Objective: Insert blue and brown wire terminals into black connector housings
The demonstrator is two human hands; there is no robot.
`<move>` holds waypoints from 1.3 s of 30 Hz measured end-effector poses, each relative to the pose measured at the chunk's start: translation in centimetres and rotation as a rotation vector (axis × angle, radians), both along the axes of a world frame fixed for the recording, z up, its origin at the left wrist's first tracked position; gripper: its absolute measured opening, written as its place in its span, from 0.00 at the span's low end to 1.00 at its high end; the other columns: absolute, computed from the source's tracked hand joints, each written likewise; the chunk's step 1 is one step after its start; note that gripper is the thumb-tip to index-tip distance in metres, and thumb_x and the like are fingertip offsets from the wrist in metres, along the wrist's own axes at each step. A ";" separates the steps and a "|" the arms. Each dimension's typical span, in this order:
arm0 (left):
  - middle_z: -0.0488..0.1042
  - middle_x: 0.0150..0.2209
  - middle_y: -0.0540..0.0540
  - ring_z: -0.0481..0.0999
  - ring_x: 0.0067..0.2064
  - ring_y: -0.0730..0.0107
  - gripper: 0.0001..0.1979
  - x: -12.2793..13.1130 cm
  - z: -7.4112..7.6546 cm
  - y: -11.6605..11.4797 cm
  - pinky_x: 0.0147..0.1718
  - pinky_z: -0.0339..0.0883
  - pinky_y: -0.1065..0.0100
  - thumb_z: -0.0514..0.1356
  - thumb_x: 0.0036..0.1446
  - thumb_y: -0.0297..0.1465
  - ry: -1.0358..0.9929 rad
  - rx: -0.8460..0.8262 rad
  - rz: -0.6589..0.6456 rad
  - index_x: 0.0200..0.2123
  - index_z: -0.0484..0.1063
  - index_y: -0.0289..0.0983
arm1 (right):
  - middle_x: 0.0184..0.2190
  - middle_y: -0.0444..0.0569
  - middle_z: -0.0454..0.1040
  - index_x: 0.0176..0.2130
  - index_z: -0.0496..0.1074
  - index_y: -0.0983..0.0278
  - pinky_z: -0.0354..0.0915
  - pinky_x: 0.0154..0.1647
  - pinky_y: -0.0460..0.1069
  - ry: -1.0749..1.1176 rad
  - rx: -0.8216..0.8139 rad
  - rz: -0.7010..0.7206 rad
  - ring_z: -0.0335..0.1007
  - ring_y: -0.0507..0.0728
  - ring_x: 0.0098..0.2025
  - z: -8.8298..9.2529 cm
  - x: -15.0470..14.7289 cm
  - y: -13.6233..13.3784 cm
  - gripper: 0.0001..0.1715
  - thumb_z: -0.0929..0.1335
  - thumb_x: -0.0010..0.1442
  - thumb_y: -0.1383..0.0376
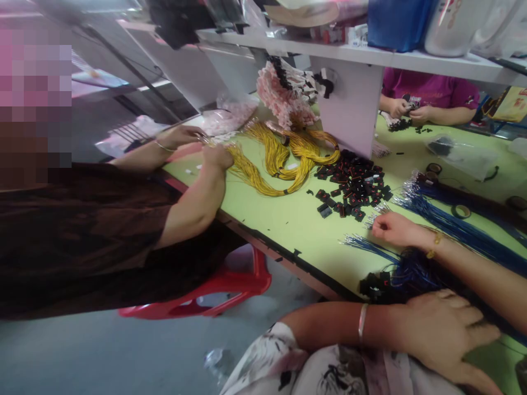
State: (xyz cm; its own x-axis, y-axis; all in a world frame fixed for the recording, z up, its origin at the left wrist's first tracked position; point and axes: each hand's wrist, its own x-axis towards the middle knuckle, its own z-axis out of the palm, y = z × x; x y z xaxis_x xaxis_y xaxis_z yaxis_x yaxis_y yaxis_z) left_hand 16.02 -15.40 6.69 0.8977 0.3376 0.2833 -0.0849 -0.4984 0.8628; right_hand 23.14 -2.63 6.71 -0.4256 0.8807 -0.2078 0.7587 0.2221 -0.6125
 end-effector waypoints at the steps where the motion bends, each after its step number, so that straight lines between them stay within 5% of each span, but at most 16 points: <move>1: 0.73 0.47 0.39 0.70 0.50 0.51 0.26 0.5 -0.2 -0.3 0.45 0.66 0.58 0.59 0.50 0.51 0.017 0.045 -0.038 0.47 0.74 0.41 | 0.20 0.43 0.70 0.22 0.68 0.63 0.52 0.24 0.45 -0.057 0.008 0.007 0.60 0.50 0.23 -0.4 -0.9 -0.3 0.09 0.66 0.52 0.65; 4: 0.74 0.46 0.39 0.71 0.50 0.52 0.26 0.5 -0.9 -0.3 0.44 0.66 0.61 0.60 0.47 0.52 -0.035 0.067 -0.061 0.43 0.76 0.41 | 0.24 0.46 0.73 0.25 0.71 0.62 0.53 0.25 0.45 -0.224 0.077 -0.005 0.64 0.52 0.25 -2.0 -2.7 -1.4 0.06 0.67 0.52 0.65; 7: 0.76 0.40 0.40 0.73 0.46 0.53 0.18 -1.8 -1.2 1.6 0.45 0.66 0.60 0.63 0.47 0.47 -0.135 -0.026 0.061 0.37 0.77 0.42 | 0.27 0.48 0.75 0.29 0.73 0.63 0.55 0.25 0.45 -0.317 0.187 -0.047 0.67 0.53 0.26 -3.4 -3.0 -2.2 0.05 0.69 0.52 0.63; 10: 0.75 0.39 0.40 0.70 0.47 0.50 0.10 -5.9 -1.7 5.7 0.52 0.60 0.53 0.62 0.50 0.38 -0.183 -0.161 0.407 0.36 0.78 0.43 | 0.24 0.49 0.76 0.27 0.74 0.63 0.59 0.24 0.45 -0.320 0.232 -0.027 0.67 0.53 0.25 -4.1 -2.9 -2.5 0.09 0.66 0.55 0.64; 13: 0.71 0.41 0.39 0.66 0.50 0.51 0.11 -10.0 -3.1 11.1 0.56 0.54 0.55 0.63 0.48 0.30 -0.240 -0.301 0.962 0.37 0.77 0.42 | 0.24 0.51 0.76 0.29 0.74 0.64 0.60 0.26 0.46 -0.321 0.225 -0.011 0.69 0.55 0.25 -4.1 -2.9 -2.6 0.09 0.64 0.56 0.67; 16: 0.66 0.39 0.42 0.67 0.45 0.54 0.17 -12.3 -5.0 15.4 0.54 0.55 0.55 0.65 0.45 0.25 -0.044 -0.227 1.186 0.41 0.75 0.40 | 0.31 0.54 0.76 0.35 0.72 0.64 0.58 0.29 0.47 -0.366 0.193 -0.004 0.71 0.58 0.30 -3.8 -3.1 -2.7 0.07 0.65 0.56 0.66; 21: 0.65 0.38 0.44 0.69 0.42 0.59 0.13 -13.5 -7.1 17.5 0.51 0.60 0.58 0.64 0.43 0.22 0.102 -0.127 1.105 0.35 0.76 0.38 | 0.33 0.51 0.76 0.35 0.69 0.62 0.53 0.30 0.47 -0.389 0.150 0.040 0.70 0.57 0.34 -3.7 -2.8 -2.6 0.06 0.63 0.58 0.64; 25: 0.68 0.44 0.42 0.69 0.46 0.58 0.10 -14.3 -7.1 17.1 0.53 0.60 0.58 0.61 0.47 0.23 0.113 -0.028 1.035 0.34 0.76 0.38 | 0.31 0.51 0.75 0.34 0.68 0.63 0.50 0.29 0.48 -0.375 0.153 0.036 0.69 0.56 0.31 -3.9 -2.4 -2.6 0.08 0.61 0.60 0.68; 29: 0.73 0.41 0.40 0.70 0.45 0.56 0.05 -15.4 -7.1 16.5 0.54 0.58 0.56 0.59 0.50 0.25 0.088 -0.031 0.991 0.29 0.75 0.39 | 0.30 0.52 0.74 0.36 0.67 0.64 0.49 0.28 0.48 -0.347 0.177 0.005 0.66 0.56 0.29 -3.8 -2.1 -2.7 0.09 0.60 0.61 0.66; 33: 0.73 0.45 0.41 0.69 0.47 0.55 0.09 -16.1 -7.3 16.3 0.55 0.57 0.56 0.59 0.48 0.23 0.110 -0.023 0.956 0.32 0.76 0.40 | 0.26 0.46 0.71 0.32 0.66 0.63 0.51 0.28 0.46 -0.169 0.140 -0.053 0.63 0.53 0.26 -4.0 -1.8 -2.4 0.05 0.61 0.58 0.67; 39: 0.72 0.38 0.42 0.68 0.44 0.58 0.07 -16.5 -6.0 15.4 0.52 0.59 0.55 0.58 0.52 0.26 0.074 -0.017 1.128 0.35 0.75 0.39 | 0.23 0.41 0.67 0.29 0.65 0.63 0.54 0.28 0.44 0.239 0.081 -0.102 0.60 0.50 0.25 -4.9 -1.7 -2.0 0.03 0.62 0.55 0.67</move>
